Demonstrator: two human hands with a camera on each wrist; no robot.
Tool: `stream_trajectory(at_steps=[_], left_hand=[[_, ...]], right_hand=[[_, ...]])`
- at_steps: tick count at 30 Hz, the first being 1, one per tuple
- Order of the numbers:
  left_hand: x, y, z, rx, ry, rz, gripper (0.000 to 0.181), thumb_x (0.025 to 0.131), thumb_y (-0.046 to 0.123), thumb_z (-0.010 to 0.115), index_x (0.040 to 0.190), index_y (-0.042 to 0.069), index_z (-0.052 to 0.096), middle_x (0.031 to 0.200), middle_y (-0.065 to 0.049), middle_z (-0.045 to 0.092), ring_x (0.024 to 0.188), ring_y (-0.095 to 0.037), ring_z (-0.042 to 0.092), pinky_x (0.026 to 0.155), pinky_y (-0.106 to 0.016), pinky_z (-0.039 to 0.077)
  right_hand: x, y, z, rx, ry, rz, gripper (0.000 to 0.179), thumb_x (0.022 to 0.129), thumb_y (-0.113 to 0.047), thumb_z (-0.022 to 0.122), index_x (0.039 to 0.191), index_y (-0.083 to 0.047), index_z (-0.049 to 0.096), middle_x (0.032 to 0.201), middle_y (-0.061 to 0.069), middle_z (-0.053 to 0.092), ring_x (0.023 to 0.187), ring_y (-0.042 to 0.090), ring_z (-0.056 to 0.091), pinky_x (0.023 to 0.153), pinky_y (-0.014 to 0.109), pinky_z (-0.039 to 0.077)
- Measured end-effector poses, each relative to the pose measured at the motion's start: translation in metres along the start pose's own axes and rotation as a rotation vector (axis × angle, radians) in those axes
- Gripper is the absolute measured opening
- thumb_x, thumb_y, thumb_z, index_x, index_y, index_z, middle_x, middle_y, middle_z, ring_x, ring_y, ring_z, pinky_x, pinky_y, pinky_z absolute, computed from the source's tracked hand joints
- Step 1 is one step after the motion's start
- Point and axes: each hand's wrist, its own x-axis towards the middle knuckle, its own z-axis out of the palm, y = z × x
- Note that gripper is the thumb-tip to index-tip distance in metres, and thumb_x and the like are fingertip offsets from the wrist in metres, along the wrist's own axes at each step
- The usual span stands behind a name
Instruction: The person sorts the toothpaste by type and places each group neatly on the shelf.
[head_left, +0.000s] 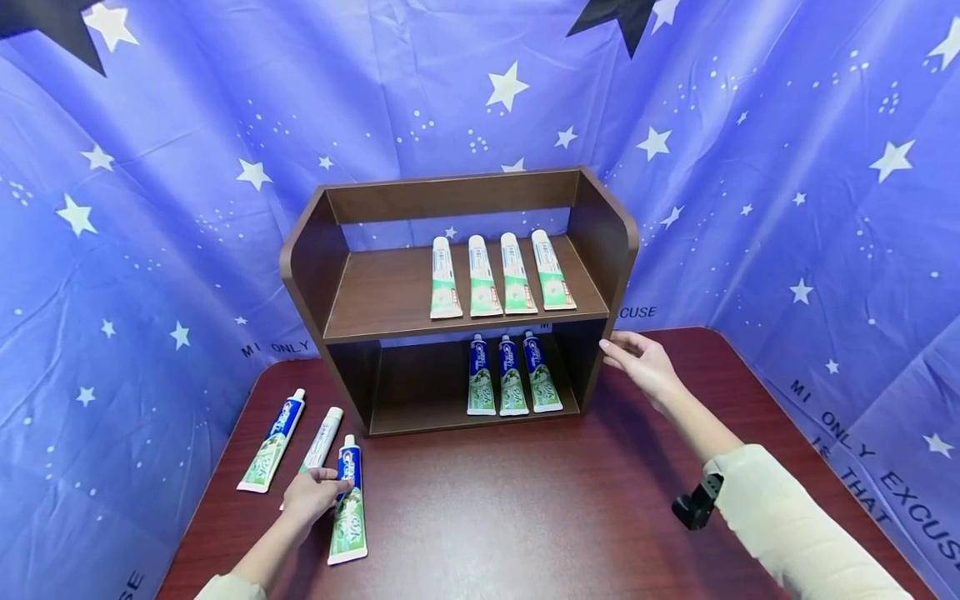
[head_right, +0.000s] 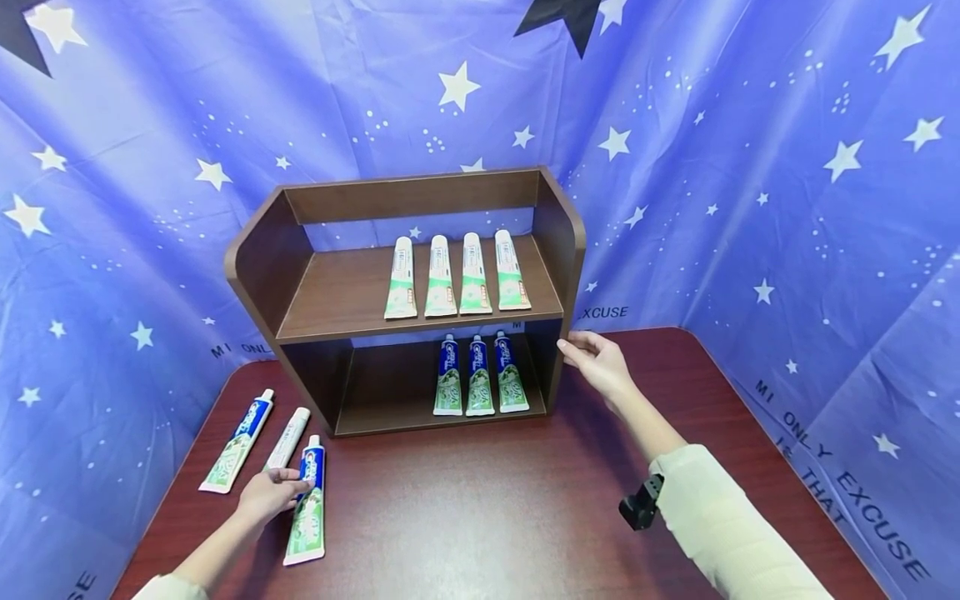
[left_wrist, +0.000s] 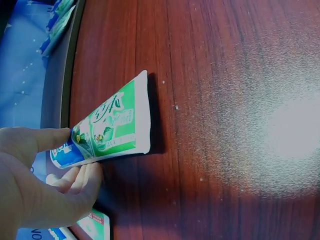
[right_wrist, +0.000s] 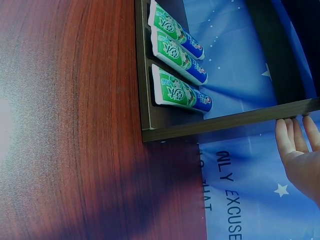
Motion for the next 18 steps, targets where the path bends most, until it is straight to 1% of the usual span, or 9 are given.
stream_trajectory(at_steps=[4, 9, 12, 15, 18], left_hand=[[0.001, 0.002, -0.001, 0.007, -0.003, -0.006, 0.033, 0.075, 0.014, 0.074, 0.096, -0.007, 0.062, 0.072, -0.004, 0.062, 0.060, -0.009, 0.056, 0.055, -0.021, 0.051], [0.001, 0.004, 0.000, 0.011, -0.017, -0.049, 0.026, 0.075, 0.014, 0.074, 0.088, -0.006, 0.063, 0.066, 0.000, 0.057, 0.056, -0.006, 0.053, 0.054, -0.018, 0.050], [0.000, 0.005, 0.001, 0.030, -0.013, -0.066, 0.024, 0.074, 0.016, 0.075, 0.083, -0.004, 0.063, 0.063, 0.001, 0.055, 0.055, -0.006, 0.052, 0.053, -0.018, 0.050], [-0.001, 0.007, 0.003, 0.101, 0.000, -0.047, 0.026, 0.074, 0.020, 0.075, 0.079, -0.002, 0.064, 0.066, -0.003, 0.057, 0.061, -0.011, 0.053, 0.055, -0.018, 0.047], [-0.002, 0.011, 0.004, 0.197, 0.017, -0.014, 0.029, 0.073, 0.027, 0.076, 0.076, 0.000, 0.066, 0.073, -0.011, 0.062, 0.071, -0.021, 0.056, 0.058, -0.021, 0.043]], right_hand=[[0.000, 0.000, 0.001, 0.008, 0.004, 0.001, 0.060, 0.095, -0.020, 0.060, 0.136, 0.017, 0.038, 0.097, -0.015, 0.057, 0.082, -0.010, 0.062, 0.084, 0.013, 0.055], [0.001, 0.001, 0.001, 0.003, -0.002, 0.001, 0.060, 0.095, -0.021, 0.059, 0.136, 0.017, 0.038, 0.096, -0.016, 0.057, 0.082, -0.010, 0.062, 0.085, 0.013, 0.055], [0.002, 0.001, 0.001, 0.007, -0.003, 0.003, 0.060, 0.095, -0.021, 0.060, 0.136, 0.017, 0.038, 0.096, -0.016, 0.057, 0.082, -0.010, 0.062, 0.086, 0.015, 0.055], [0.002, 0.002, 0.000, 0.007, -0.003, 0.000, 0.061, 0.095, -0.021, 0.060, 0.136, 0.017, 0.037, 0.096, -0.016, 0.058, 0.082, -0.010, 0.062, 0.086, 0.016, 0.055], [0.002, 0.002, -0.001, 0.006, 0.001, 0.000, 0.060, 0.095, -0.022, 0.060, 0.136, 0.017, 0.038, 0.097, -0.016, 0.057, 0.082, -0.010, 0.062, 0.086, 0.015, 0.055]])
